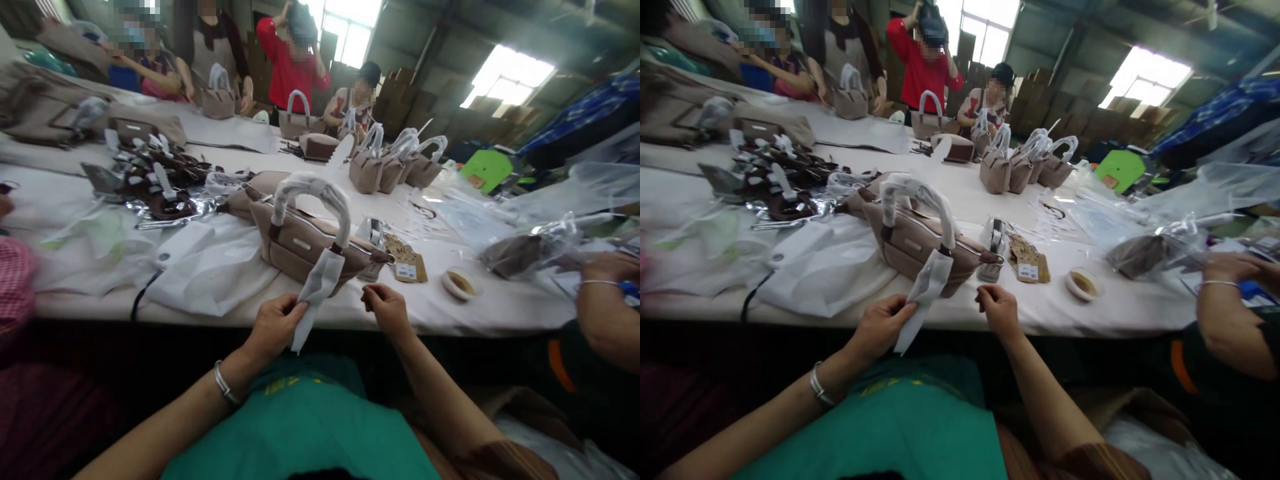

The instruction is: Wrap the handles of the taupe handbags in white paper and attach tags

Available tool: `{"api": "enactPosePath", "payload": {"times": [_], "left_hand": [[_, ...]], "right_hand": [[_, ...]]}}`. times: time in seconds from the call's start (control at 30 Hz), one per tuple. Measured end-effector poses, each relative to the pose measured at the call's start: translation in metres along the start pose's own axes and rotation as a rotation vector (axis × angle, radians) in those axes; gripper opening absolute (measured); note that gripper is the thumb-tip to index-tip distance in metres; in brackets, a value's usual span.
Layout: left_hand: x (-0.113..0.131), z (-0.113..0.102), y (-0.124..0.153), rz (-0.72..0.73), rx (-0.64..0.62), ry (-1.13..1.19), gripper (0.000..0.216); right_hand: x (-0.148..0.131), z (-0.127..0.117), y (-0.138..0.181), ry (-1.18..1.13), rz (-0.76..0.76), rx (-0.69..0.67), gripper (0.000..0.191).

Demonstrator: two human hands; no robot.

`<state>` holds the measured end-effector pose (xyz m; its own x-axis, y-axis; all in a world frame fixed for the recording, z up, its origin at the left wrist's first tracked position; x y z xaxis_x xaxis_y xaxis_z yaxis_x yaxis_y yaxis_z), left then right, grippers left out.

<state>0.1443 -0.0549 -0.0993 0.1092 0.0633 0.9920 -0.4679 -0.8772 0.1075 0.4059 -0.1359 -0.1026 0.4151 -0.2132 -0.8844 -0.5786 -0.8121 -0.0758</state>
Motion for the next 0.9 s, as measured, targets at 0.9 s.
{"api": "enactPosePath", "payload": {"times": [0.9], "left_hand": [[0.002, 0.001, 0.017, 0.672, 0.206, -0.585, 0.02]], "right_hand": [[-0.092, 0.094, 0.041, 0.304, -0.162, -0.172, 0.034]]}}
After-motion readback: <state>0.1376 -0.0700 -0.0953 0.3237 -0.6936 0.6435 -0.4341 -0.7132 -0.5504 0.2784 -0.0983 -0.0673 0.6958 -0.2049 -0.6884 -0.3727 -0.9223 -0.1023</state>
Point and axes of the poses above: each hand's wrist, its own y-axis away from the middle knuckle, its own z-axis out of the palm, x = y × z, the point moved 3 cm from there along -y, towards the middle knuckle, and after that the axes turned 7 degrees about y, right-handed, at the moved point
